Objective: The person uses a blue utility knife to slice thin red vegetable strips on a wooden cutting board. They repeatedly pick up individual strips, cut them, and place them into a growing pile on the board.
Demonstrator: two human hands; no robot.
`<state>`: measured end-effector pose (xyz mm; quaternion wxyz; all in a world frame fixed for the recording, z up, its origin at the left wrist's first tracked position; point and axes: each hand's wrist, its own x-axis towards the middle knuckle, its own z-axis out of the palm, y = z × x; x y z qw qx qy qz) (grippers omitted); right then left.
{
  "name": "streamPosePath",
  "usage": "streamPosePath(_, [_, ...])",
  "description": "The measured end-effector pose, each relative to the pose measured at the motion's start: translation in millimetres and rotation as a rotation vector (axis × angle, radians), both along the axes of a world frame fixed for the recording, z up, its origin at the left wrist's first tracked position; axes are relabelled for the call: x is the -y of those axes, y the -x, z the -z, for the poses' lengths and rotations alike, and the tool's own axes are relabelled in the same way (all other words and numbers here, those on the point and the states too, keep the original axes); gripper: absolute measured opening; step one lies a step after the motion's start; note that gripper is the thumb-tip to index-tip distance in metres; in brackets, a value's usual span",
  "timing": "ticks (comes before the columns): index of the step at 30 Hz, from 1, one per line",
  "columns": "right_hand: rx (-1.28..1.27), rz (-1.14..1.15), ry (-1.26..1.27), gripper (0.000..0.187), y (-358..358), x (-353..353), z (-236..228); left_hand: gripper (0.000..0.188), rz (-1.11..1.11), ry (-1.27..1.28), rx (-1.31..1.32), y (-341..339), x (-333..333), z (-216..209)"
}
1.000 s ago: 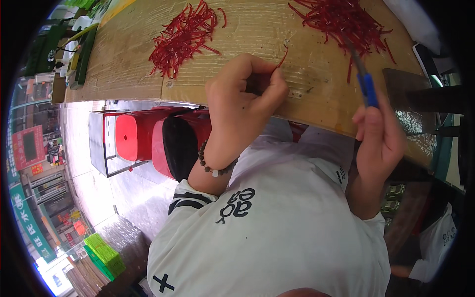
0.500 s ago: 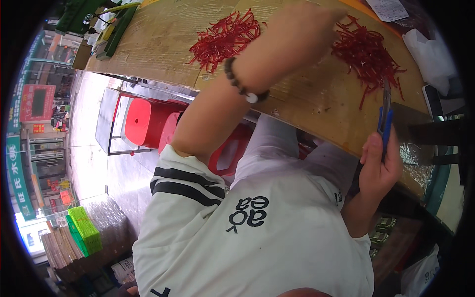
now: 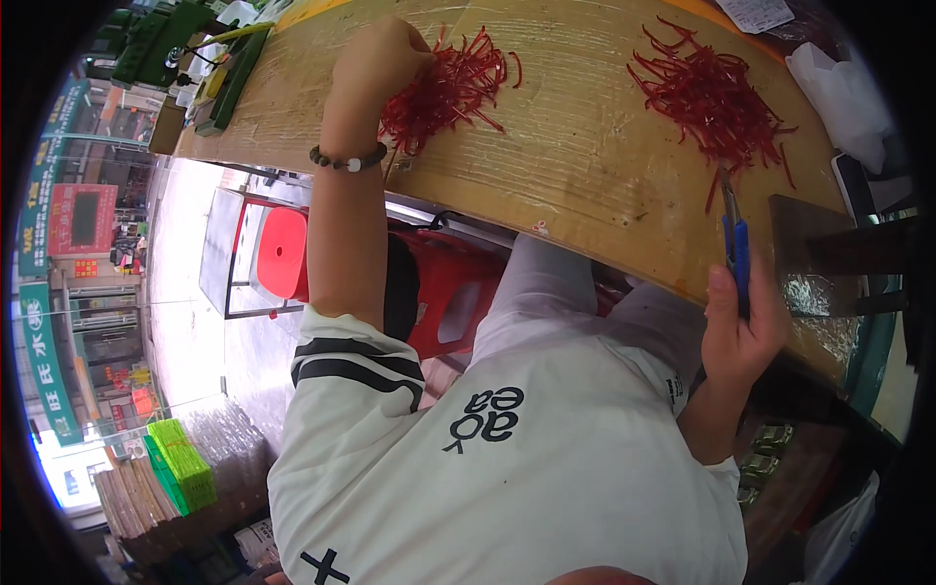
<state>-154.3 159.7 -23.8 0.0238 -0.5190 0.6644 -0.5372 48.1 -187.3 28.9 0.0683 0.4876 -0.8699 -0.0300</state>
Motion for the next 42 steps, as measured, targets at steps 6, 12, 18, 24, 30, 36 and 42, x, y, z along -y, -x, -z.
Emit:
streamPosePath(6, [0.012, -0.001, -0.030, 0.035, -1.1, -1.4, -0.2, 0.022, 0.023, 0.032, -0.140, -21.3, -11.9, -8.4])
streamPosePath(12, [0.002, -0.001, -0.039, 0.035, -2.7, -1.6, -2.9, 0.021, 0.033, -0.017, -0.314, -43.8, -14.2, -7.7])
streamPosePath(18, [-0.046, 0.002, -0.026, 0.035, -2.1, -1.6, -2.6, 0.023, 0.067, 0.057, -0.465, -34.9, -37.2, -13.7])
streamPosePath(24, [0.006, -0.039, 0.021, 0.037, -5.3, 8.7, -10.5, 0.019, 0.337, -0.384, -0.943, 28.4, -151.0, 18.1])
streamPosePath(30, [-0.145, -0.048, -0.021, 0.040, -6.6, 12.8, -13.4, 0.011, 0.359, -0.146, -0.843, 61.2, -185.0, 40.6])
streamPosePath(36, [-0.359, -0.055, -0.085, 0.048, -6.2, 17.9, -14.4, 0.010, 0.341, -0.067, -0.841, 61.5, -186.3, 44.3])
streamPosePath(42, [-0.428, -0.064, -0.149, 0.050, -6.6, 16.3, -10.3, 0.013, 0.349, -0.024, -0.854, 62.0, -191.8, 45.6])
